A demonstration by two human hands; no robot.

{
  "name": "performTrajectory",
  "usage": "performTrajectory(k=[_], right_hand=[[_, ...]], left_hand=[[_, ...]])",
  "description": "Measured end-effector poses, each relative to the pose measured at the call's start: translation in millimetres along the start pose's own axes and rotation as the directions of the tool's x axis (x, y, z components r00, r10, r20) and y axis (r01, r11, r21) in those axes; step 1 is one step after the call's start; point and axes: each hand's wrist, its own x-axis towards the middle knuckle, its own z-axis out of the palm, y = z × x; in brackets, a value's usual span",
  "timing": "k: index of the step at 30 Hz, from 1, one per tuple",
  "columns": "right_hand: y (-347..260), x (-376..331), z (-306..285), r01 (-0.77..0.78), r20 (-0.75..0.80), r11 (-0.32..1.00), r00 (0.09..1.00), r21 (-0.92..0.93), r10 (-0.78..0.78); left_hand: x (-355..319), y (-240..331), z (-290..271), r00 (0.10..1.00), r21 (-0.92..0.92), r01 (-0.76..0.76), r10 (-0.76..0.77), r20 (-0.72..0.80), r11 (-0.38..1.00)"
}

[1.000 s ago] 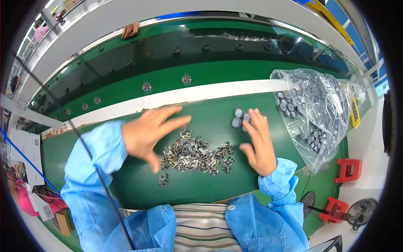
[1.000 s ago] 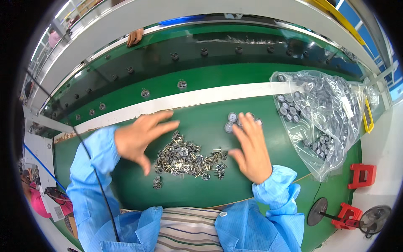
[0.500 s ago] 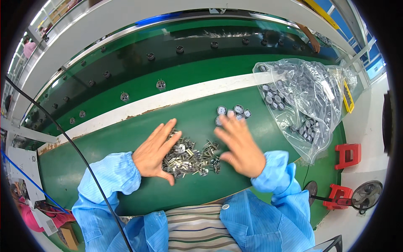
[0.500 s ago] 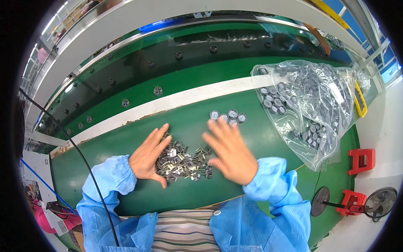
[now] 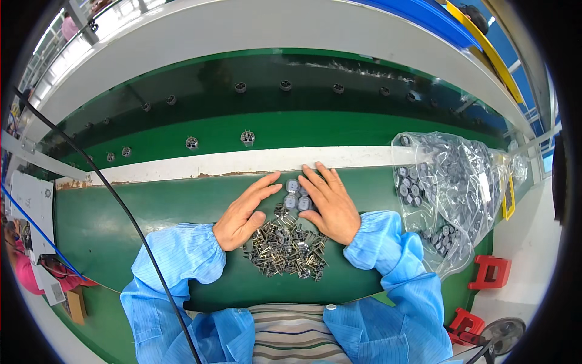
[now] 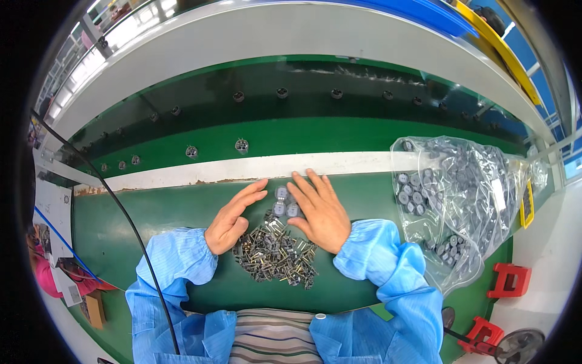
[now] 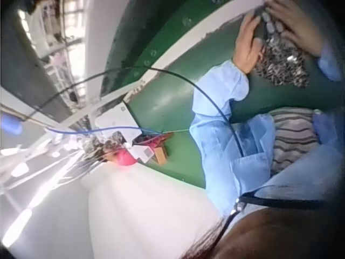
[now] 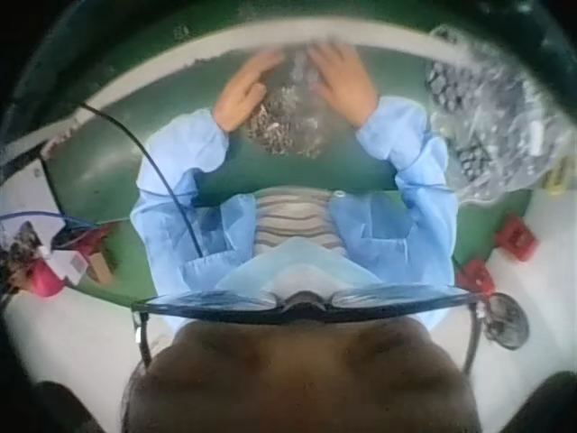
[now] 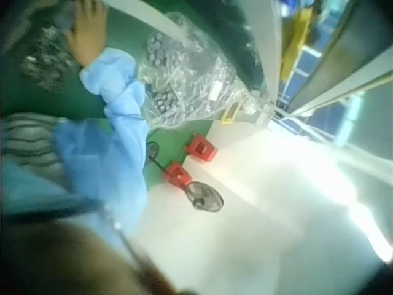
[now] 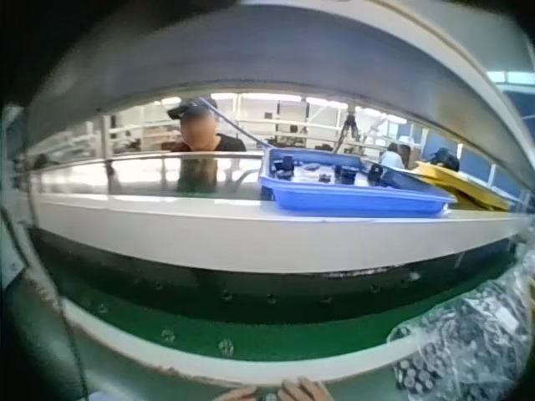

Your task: The person assembles small electronic components by hand, inserting metal pins into grey plastic housings to create assembled units.

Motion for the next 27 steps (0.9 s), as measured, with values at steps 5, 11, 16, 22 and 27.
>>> performTrajectory(k=[5,11,16,22,27], right_hand=[[-10,13,2,0.005,-0.072,0.976,0.997,0.219,0.011],[2,4,6,0.045,-0.264,0.951,0.964,0.307,0.039],[4,-6,-1,-0.144,-0.511,0.986,0.856,-0.086,0.08],[-23,-8,3,0.075,-0.278,0.983,0.96,0.167,-0.026],[-24,-10,10,0.088,-0.22,0.96,0.975,0.264,-0.029]], left_hand=[[4,-6,-8,0.979,-0.028,0.114,-0.118,-0.167,0.993],[24,-20,-11,0.988,0.168,0.012,0.015,-0.156,0.986],[41,-28,-8,0.992,0.322,-0.094,0.116,-0.05,0.942],[46,-39,-5,0.979,0.299,-0.136,0.174,-0.104,0.944],[40,-35,-5,0.985,0.314,-0.09,0.132,-0.114,0.945]])
